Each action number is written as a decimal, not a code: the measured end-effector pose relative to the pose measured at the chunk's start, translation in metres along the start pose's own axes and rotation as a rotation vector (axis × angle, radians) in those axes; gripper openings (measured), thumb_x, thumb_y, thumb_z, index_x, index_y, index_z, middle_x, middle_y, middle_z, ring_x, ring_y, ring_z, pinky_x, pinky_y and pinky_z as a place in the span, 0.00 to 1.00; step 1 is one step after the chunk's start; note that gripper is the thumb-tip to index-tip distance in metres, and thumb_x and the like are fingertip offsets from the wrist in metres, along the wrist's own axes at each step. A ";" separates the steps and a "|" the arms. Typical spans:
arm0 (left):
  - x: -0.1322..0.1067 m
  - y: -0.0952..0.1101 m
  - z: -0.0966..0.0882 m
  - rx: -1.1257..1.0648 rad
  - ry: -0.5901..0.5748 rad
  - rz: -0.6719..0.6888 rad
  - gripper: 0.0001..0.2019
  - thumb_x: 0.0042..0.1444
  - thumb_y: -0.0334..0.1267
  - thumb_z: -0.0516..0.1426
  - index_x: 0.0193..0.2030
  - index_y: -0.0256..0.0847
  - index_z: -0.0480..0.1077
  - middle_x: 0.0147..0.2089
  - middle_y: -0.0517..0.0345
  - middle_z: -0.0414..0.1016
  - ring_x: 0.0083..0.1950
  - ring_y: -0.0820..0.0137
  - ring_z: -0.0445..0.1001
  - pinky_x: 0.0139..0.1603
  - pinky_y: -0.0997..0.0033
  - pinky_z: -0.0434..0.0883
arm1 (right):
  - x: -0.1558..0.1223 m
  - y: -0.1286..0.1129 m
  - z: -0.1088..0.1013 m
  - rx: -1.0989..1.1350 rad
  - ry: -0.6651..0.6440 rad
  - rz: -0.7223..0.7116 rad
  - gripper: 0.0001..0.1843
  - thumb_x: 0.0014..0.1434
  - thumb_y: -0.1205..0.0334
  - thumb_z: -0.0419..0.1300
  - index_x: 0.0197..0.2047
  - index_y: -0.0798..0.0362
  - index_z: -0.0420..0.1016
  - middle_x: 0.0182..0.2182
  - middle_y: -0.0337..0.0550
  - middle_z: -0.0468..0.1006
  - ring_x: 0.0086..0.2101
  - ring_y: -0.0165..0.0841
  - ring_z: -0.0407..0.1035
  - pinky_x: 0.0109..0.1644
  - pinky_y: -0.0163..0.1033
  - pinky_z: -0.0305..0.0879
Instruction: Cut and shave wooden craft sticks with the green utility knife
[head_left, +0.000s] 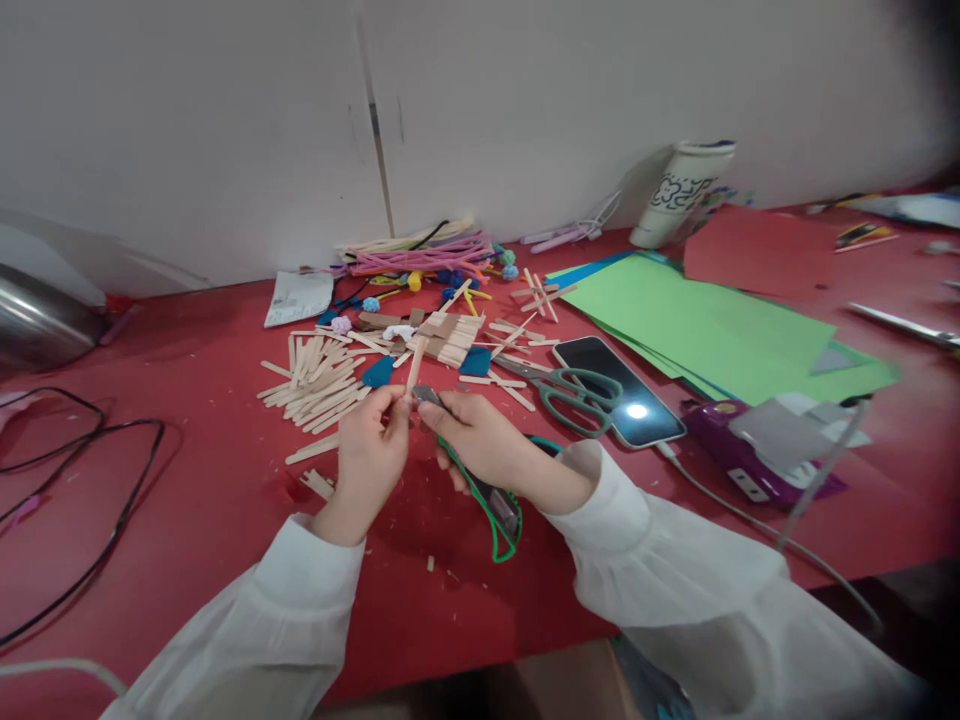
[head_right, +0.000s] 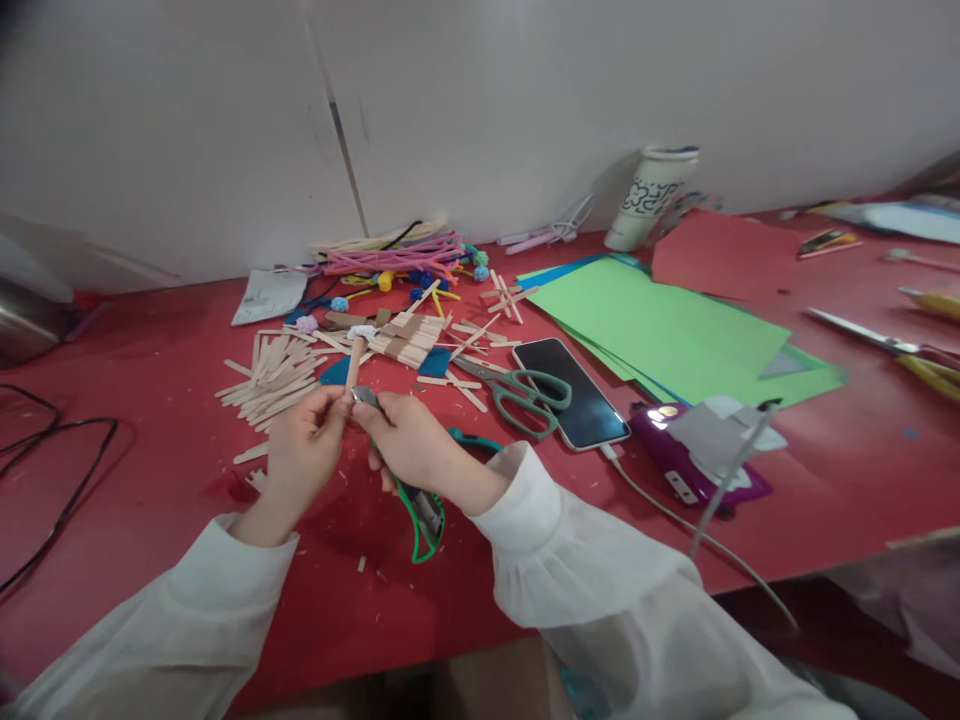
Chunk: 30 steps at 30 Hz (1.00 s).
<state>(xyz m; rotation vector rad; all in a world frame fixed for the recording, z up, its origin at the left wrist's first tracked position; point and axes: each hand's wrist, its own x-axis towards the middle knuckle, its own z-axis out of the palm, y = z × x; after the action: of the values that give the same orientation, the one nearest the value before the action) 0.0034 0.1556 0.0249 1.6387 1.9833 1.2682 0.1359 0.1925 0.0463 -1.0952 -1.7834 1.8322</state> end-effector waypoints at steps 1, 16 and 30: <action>0.000 0.000 0.001 -0.015 -0.001 -0.009 0.11 0.55 0.41 0.49 0.33 0.38 0.70 0.25 0.59 0.73 0.26 0.71 0.69 0.28 0.74 0.64 | 0.000 0.000 0.001 0.044 0.000 0.000 0.11 0.65 0.62 0.45 0.30 0.51 0.56 0.13 0.27 0.63 0.09 0.22 0.59 0.10 0.26 0.55; 0.002 -0.001 0.008 -0.365 -0.001 -0.097 0.09 0.54 0.41 0.53 0.30 0.39 0.70 0.20 0.64 0.68 0.23 0.75 0.68 0.26 0.77 0.66 | 0.000 -0.004 0.003 0.372 -0.062 0.017 0.16 0.66 0.59 0.43 0.28 0.53 0.60 0.12 0.27 0.64 0.08 0.22 0.58 0.10 0.26 0.58; 0.005 -0.002 0.007 -0.644 -0.009 -0.266 0.11 0.46 0.44 0.59 0.30 0.36 0.71 0.24 0.60 0.74 0.23 0.72 0.74 0.27 0.72 0.74 | -0.001 0.003 -0.005 -0.357 0.338 -0.370 0.13 0.61 0.55 0.50 0.26 0.50 0.54 0.17 0.32 0.64 0.15 0.25 0.61 0.20 0.31 0.53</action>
<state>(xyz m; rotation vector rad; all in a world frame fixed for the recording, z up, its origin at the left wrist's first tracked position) 0.0050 0.1631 0.0206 1.0322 1.4875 1.5615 0.1412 0.1949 0.0446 -1.0317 -1.9806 1.0741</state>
